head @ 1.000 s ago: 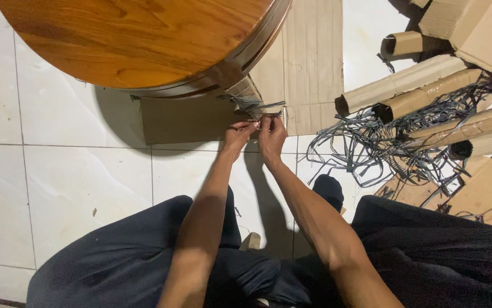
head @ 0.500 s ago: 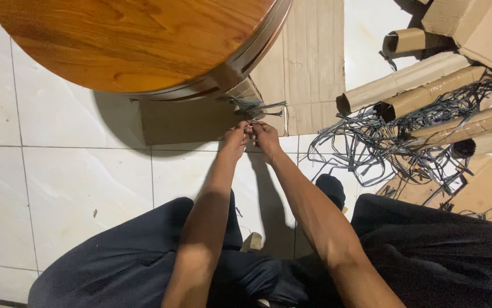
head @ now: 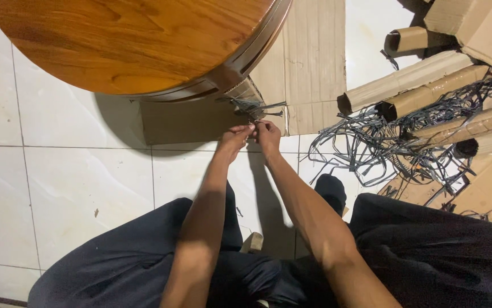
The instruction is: Wrapping wooden table legs with cardboard and securing them with wire ties
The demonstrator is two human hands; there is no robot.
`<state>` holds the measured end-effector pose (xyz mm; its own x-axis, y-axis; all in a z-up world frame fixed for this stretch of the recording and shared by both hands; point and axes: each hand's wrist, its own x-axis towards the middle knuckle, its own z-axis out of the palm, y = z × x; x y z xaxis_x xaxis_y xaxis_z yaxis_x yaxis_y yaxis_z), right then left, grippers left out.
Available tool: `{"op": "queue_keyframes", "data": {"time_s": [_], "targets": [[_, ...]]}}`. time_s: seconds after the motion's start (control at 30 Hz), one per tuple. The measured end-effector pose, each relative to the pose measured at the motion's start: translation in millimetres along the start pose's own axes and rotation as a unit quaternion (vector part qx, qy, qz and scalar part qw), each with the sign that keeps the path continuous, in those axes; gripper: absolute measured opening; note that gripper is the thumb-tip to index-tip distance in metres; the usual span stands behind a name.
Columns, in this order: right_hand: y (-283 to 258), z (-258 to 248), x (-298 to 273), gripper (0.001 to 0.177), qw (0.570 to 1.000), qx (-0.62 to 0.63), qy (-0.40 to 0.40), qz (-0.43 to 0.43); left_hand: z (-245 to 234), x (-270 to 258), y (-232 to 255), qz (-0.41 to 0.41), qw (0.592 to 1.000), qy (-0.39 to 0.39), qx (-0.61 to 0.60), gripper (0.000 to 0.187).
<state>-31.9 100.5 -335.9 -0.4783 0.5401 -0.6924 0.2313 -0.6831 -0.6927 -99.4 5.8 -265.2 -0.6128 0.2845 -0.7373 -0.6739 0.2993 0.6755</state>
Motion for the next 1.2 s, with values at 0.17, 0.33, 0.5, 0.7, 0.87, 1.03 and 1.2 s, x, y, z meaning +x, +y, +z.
{"op": "queue_keyframes", "data": {"time_s": [0.17, 0.33, 0.5, 0.7, 0.87, 1.03, 1.2], "targets": [[-2, 12, -9, 0.008, 0.987, -0.06, 0.129, -0.073, -12, 29, -2, -0.011, 0.986, -0.004, 0.168, 0.024], [-18, 20, -21, 0.003, 0.982, -0.042, 0.175, -0.064, -37, 88, -46, -0.04, 0.967, 0.058, 0.245, 0.042], [-24, 15, -8, 0.005, 0.983, 0.075, 0.164, -0.036, -17, 42, -15, -0.048, 0.969, 0.122, 0.211, 0.012], [-46, 18, -25, 0.007, 0.959, 0.258, 0.114, 0.011, -3, 103, -56, -0.006, 0.978, 0.183, -0.101, 0.015], [-32, 2, 28, 0.008, 0.99, 0.011, 0.131, -0.047, 2, 117, -54, -0.088, 0.767, -0.018, 0.635, 0.043], [-26, -7, 32, 0.003, 0.987, 0.143, 0.057, -0.051, 19, 104, -35, -0.019, 0.938, 0.225, -0.264, 0.033], [-39, -5, 19, 0.006, 0.977, 0.204, 0.05, -0.018, 15, 75, -28, 0.033, 0.917, 0.201, -0.343, 0.032]]}}
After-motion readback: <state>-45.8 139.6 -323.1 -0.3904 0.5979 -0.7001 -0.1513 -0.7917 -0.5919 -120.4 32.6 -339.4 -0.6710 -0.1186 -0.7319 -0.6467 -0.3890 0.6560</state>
